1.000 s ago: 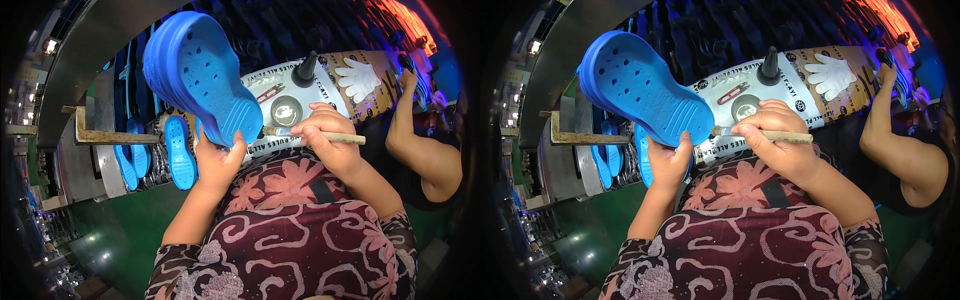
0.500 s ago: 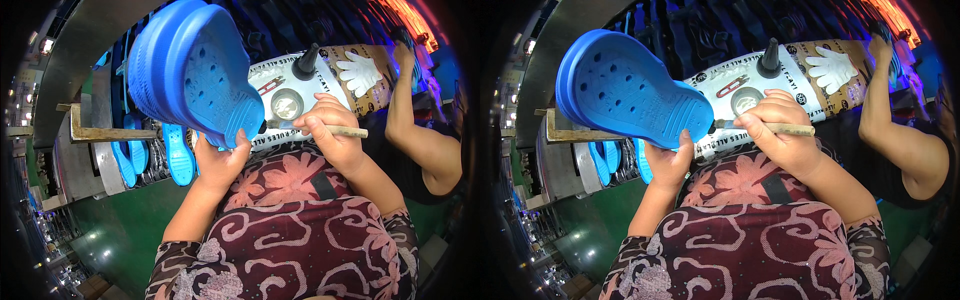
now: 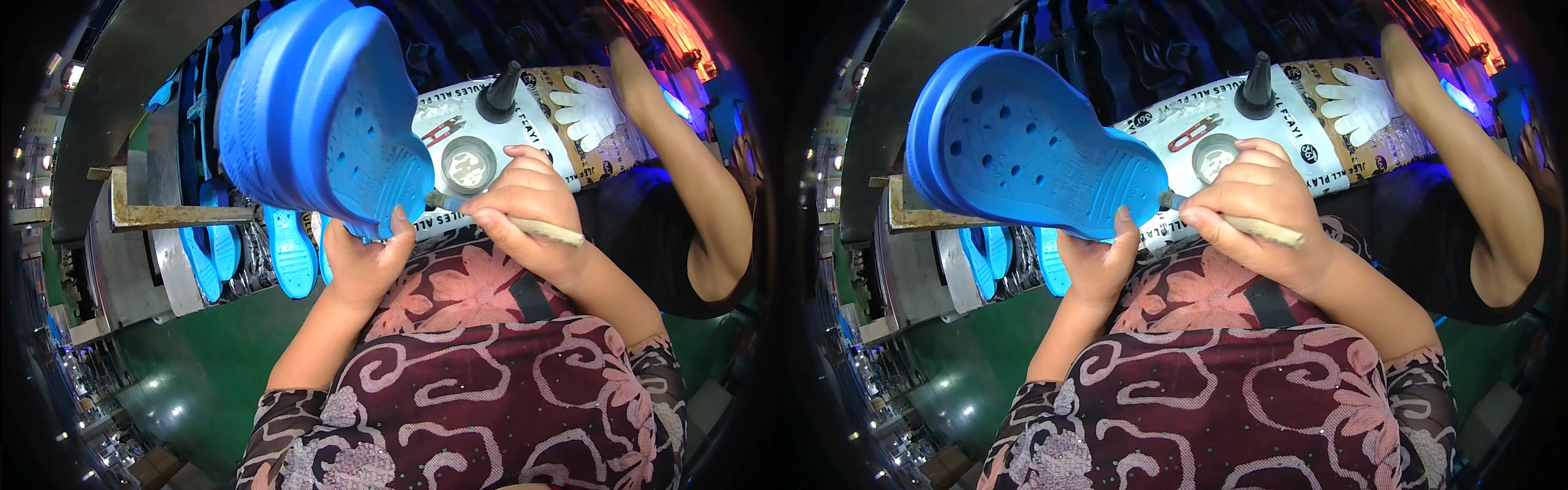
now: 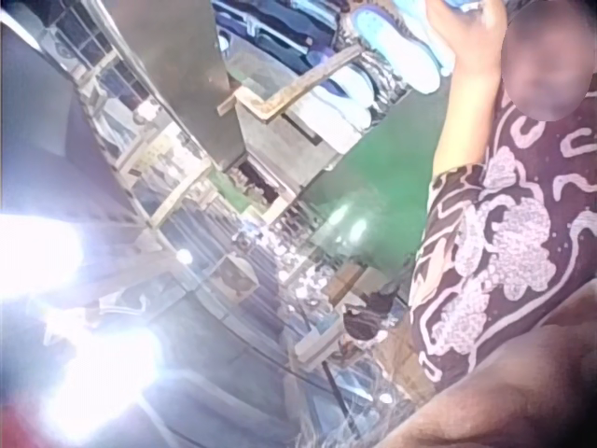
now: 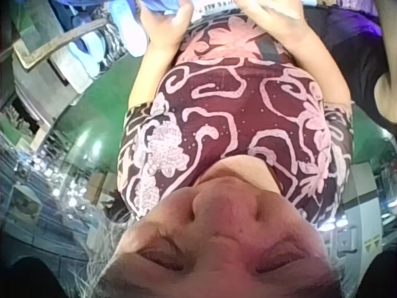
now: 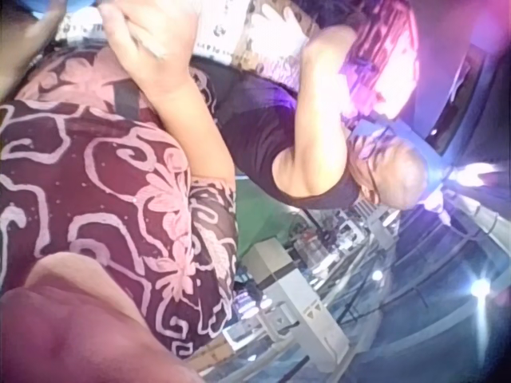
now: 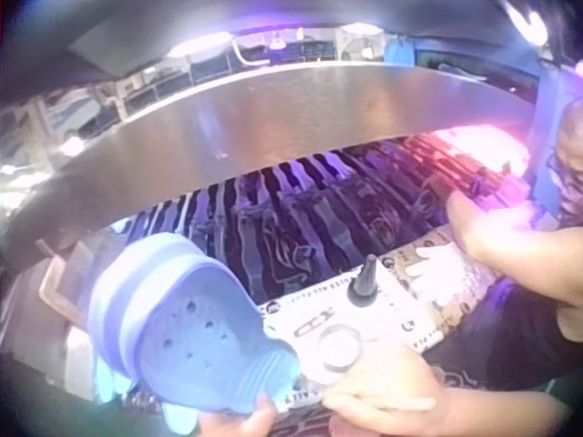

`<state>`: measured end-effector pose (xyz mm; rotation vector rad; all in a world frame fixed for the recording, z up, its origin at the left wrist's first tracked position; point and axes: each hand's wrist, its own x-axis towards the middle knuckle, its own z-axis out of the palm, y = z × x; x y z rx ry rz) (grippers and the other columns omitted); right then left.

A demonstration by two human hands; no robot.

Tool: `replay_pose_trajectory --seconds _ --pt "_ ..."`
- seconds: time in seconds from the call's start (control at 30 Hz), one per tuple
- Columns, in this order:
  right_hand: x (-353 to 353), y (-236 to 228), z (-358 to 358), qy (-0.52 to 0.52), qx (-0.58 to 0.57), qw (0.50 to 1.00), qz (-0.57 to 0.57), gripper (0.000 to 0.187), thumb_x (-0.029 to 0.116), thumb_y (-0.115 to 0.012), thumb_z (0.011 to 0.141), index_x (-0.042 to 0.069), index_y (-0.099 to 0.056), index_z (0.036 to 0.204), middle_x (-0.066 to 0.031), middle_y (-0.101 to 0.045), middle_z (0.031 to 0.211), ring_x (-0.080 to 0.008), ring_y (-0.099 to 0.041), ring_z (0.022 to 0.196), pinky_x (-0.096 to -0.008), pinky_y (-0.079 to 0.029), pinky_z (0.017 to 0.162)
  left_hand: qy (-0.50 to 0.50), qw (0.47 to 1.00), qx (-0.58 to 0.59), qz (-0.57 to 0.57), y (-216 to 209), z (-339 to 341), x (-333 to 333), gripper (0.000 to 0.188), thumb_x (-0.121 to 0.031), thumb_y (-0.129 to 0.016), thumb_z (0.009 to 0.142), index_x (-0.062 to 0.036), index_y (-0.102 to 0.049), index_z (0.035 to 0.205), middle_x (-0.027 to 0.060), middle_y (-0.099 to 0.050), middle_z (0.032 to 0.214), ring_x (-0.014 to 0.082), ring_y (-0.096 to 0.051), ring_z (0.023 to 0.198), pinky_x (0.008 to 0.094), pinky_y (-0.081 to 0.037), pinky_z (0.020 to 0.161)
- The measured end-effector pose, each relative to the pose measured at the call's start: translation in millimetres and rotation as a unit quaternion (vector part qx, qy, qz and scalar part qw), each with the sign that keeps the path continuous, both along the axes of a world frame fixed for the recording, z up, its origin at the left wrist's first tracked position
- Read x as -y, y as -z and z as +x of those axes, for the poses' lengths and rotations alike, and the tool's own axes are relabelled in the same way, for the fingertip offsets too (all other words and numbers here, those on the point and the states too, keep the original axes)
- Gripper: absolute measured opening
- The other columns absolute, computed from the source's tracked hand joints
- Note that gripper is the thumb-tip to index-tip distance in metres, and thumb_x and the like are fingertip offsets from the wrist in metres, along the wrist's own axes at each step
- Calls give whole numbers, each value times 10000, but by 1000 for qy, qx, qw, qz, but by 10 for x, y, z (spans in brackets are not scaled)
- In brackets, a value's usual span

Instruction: The person applies glue to shoe soles using a brush, dipping the brush into a small container to coat each sole, and places the soles onto an upper conveyor belt.

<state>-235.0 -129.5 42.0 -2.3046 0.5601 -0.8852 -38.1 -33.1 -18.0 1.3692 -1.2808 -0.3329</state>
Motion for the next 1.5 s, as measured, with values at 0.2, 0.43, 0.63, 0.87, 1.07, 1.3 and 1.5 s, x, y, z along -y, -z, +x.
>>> replay_pose_trajectory --seconds 0.2,0.43,0.63,0.87,1.07,1.3,1.5 --pt "25 48 -47 11 5 1000 9 83 167 -676 777 88 -676 753 -28 -602 661 -196 -565 691 -379 -382 886 25 999 -21 5 -6 -23 42 424 62 -602 748 64 -450 1144 141 -563 1060 193 -574 940 313 -451 854" --pt "7 28 2 -2 12 1000 -5 75 160 -667 779 92 -669 747 -30 -595 640 -201 -566 652 -380 -392 872 59 994 77 -47 24 32 72 420 43 -601 777 59 -439 1164 143 -548 1087 197 -559 967 315 -445 867" --pt "51 64 -35 -3 31 1000 2 70 150 -658 783 81 -664 768 -32 -591 651 -204 -568 654 -379 -395 860 37 996 60 -51 -27 -28 92 333 29 -611 758 49 -534 1081 154 -594 1019 239 -598 905 337 -470 812" --pt "34 95 -40 19 9 1000 0 97 146 -633 803 70 -661 750 -35 -591 646 -222 -563 650 -409 -402 852 85 990 102 -46 -115 -26 101 365 27 -605 787 54 -485 1131 148 -561 1079 216 -565 967 327 -445 853" --pt "31 63 -10 26 17 1000 1 85 144 -663 779 62 -650 762 -42 -607 702 -226 -565 689 -415 -397 858 16 999 6 -27 59 -55 92 391 37 -625 740 52 -481 1103 144 -609 961 221 -614 847 315 -481 770" --pt "78 63 -74 57 -36 998 -9 91 133 -668 771 59 -634 731 -33 -571 658 -222 -558 687 -392 -390 850 -5 999 26 -29 -17 -62 111 466 14 -645 726 46 -444 1146 147 -650 869 235 -660 737 302 -507 667" --pt "45 59 -15 28 -17 999 -23 81 130 -675 769 66 -636 737 -25 -555 653 -218 -546 675 -383 -396 848 -8 999 34 -16 9 -75 124 488 13 -655 712 48 -442 1150 146 -649 856 230 -660 727 296 -507 659"
